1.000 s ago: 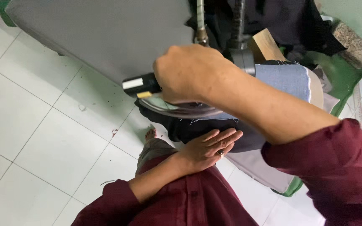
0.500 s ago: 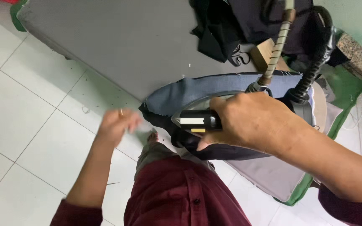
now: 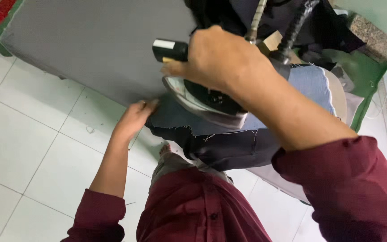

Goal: The person irons a black garment on a pressing board using a steam iron and a light blue cloth. They repeatedly smooth the fabric, reposition the garment, and iron different sections, including the edges and seams.

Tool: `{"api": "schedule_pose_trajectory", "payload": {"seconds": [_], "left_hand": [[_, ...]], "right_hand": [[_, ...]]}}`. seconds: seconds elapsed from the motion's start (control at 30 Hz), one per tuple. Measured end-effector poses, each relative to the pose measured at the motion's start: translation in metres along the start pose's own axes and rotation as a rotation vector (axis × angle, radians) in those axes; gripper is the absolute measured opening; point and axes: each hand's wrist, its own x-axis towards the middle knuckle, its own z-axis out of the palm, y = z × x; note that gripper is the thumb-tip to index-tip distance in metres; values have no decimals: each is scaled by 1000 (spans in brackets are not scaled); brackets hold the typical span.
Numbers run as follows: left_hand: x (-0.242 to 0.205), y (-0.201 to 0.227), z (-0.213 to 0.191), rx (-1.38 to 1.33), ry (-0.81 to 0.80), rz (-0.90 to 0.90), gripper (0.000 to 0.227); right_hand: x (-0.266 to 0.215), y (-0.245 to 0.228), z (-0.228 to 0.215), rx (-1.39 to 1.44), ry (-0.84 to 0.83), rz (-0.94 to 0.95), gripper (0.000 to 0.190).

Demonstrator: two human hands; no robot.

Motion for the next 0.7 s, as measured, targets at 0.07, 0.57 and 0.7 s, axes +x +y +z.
{"api": "schedule_pose_trajectory", "payload": {"seconds": [0.07, 0.57, 0.7], "left_hand": [[0, -4, 3, -44, -7, 26, 30], [-19, 60, -5, -619, 153, 239, 17], [-43, 135, 16, -978, 69, 283, 38]], "right_hand": [[5, 1, -9, 9, -8, 43, 73], [-10, 35, -13, -50, 5, 130, 70], [-19, 47, -14, -10, 28, 201, 72]]}}
